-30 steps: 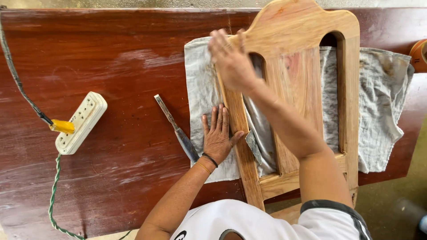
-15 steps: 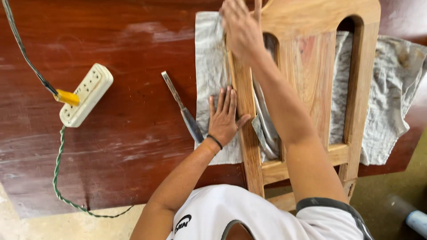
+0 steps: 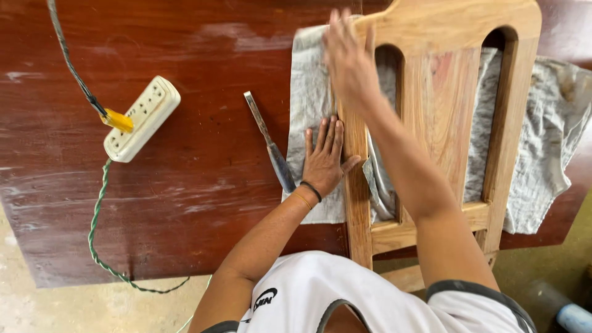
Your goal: Sanding and using a chisel to refine the joints and surfaces of a wooden chair frame
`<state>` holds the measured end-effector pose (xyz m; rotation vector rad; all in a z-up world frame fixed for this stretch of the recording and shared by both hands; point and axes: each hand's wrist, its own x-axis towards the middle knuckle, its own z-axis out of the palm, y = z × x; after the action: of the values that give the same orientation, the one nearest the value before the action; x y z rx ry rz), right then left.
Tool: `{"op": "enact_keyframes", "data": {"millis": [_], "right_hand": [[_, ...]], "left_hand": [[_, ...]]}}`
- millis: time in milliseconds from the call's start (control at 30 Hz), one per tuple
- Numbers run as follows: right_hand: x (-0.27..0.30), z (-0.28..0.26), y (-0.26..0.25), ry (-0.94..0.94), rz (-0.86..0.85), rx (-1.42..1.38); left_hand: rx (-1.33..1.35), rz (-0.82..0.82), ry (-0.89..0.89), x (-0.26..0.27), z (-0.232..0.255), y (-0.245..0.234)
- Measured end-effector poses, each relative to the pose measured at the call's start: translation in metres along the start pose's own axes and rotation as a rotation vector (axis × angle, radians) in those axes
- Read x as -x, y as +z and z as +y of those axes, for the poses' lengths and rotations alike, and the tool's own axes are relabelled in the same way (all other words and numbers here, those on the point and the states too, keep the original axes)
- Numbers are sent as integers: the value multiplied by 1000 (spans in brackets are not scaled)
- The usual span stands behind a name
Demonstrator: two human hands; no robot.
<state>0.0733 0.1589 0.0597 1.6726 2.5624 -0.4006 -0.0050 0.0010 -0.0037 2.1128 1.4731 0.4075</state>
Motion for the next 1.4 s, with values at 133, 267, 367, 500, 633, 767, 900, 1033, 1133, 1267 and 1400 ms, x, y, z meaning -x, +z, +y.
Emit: {"op": "enact_keyframes", "data": {"millis": [133, 267, 367, 500, 633, 767, 900, 1033, 1133, 1267, 1400], "right_hand": [[13, 12, 27, -136, 240, -27], [-33, 73, 39, 177, 195, -260], [-15, 92, 6, 305, 530, -529], [53, 89, -6, 448, 633, -846], [100, 104, 17, 533, 696, -1032], [126, 74, -20, 528, 681, -769], [144, 58, -9, 709, 621, -658], [135, 31, -23, 467, 616, -641], [134, 27, -24, 368, 614, -699], [124, 22, -21, 376, 559, -720], [106, 19, -5, 221, 581, -708]], "left_hand": [[16, 11, -17, -1, -2, 4], [82, 29, 18, 6, -1, -3], [90, 11, -17, -33, -6, -17], [-186, -101, 7, -98, -18, -21], [-326, -293, 67, -167, -35, -57], [-146, 215, -130, -196, -56, -69], [387, 307, 139, -156, -38, -51], [-301, -179, 87, -160, -46, -58], [-97, 426, 5, -181, -58, -59], [213, 149, 273, -185, -56, -42], [30, 172, 201, -191, -58, -35]]}}
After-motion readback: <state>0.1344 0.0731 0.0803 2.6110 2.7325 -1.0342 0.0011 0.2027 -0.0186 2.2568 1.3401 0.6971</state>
